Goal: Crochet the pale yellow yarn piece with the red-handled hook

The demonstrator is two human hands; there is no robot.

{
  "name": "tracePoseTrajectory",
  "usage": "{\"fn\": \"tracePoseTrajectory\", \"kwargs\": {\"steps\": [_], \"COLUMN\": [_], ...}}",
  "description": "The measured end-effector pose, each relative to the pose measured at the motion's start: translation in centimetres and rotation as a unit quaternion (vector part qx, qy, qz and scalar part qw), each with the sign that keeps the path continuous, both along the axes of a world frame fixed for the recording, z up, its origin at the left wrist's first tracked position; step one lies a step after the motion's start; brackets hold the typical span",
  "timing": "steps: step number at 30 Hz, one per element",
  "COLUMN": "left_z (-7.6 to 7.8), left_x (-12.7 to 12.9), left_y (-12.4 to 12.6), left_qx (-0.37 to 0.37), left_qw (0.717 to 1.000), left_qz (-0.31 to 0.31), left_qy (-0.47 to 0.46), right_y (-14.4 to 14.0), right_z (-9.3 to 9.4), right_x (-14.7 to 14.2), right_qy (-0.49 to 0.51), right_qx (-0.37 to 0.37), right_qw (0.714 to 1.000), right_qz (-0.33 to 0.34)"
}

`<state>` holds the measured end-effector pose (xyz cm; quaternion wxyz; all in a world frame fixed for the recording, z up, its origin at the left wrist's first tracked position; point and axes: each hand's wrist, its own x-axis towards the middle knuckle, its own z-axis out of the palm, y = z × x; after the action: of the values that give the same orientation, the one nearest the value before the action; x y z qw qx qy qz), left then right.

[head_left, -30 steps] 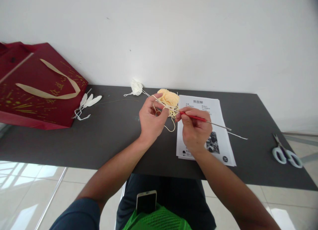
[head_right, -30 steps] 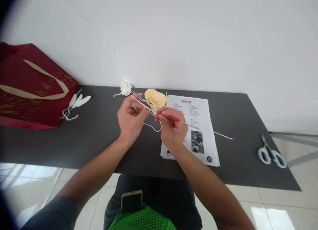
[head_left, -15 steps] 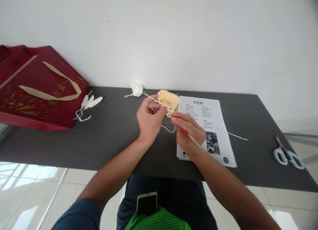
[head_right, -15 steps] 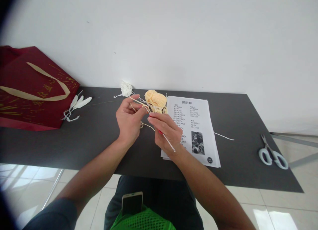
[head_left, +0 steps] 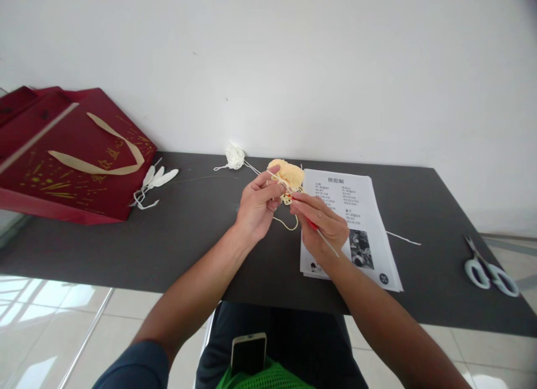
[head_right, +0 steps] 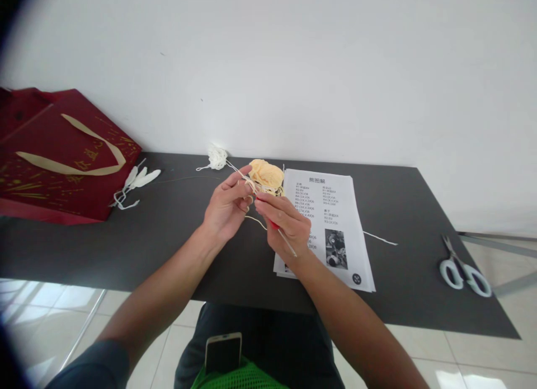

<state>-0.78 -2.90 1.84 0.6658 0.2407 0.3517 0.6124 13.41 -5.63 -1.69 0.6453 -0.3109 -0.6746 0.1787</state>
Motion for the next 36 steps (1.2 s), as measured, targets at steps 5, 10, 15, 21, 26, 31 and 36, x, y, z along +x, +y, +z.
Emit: {"fn": "tracePoseTrajectory", "kwargs": {"steps": [5,10,15,21,26,31,36], "left_z": [0.0,-0.3,-0.3,-0.7,-1.2,-1.3,-1.5], "left_x": [0.0,0.3,0.5,0.6,0.6,0.9,0.6], "left_y": [0.1,-0.1,-0.3,0.0,-0.2,-0.9,-0.7], "left_qx": [0.009,0.043,0.056,0.060,0.099,0.177,0.190], "left_qw": [1.000,0.997,0.991,0.973,0.933,0.880,0.902], "left_qz": [-0.011,-0.009,-0.013,0.039,0.102,0.155,0.097], "left_qy": [0.008,0.056,0.120,0.222,0.329,0.412,0.375], "right_y": [0.5,1.5,2.0,1.5,0.6,0.1,0.9], "right_z": [0.5,0.9,1.3,1.1,0.8,1.5,2.3], "right_x": [-0.5,-0.2,0.8,1.4,0.9,0.6,0.9], "right_qy": [0.185,0.282,0.261,0.127,0.024,0.083,0.203], "right_qx": [-0.147,-0.222,-0.202,-0.109,-0.025,-0.108,-0.210], "right_qw": [0.970,0.925,0.933,0.985,0.999,0.989,0.956], "right_qz": [0.064,0.125,0.140,0.038,-0.033,-0.054,0.001]}}
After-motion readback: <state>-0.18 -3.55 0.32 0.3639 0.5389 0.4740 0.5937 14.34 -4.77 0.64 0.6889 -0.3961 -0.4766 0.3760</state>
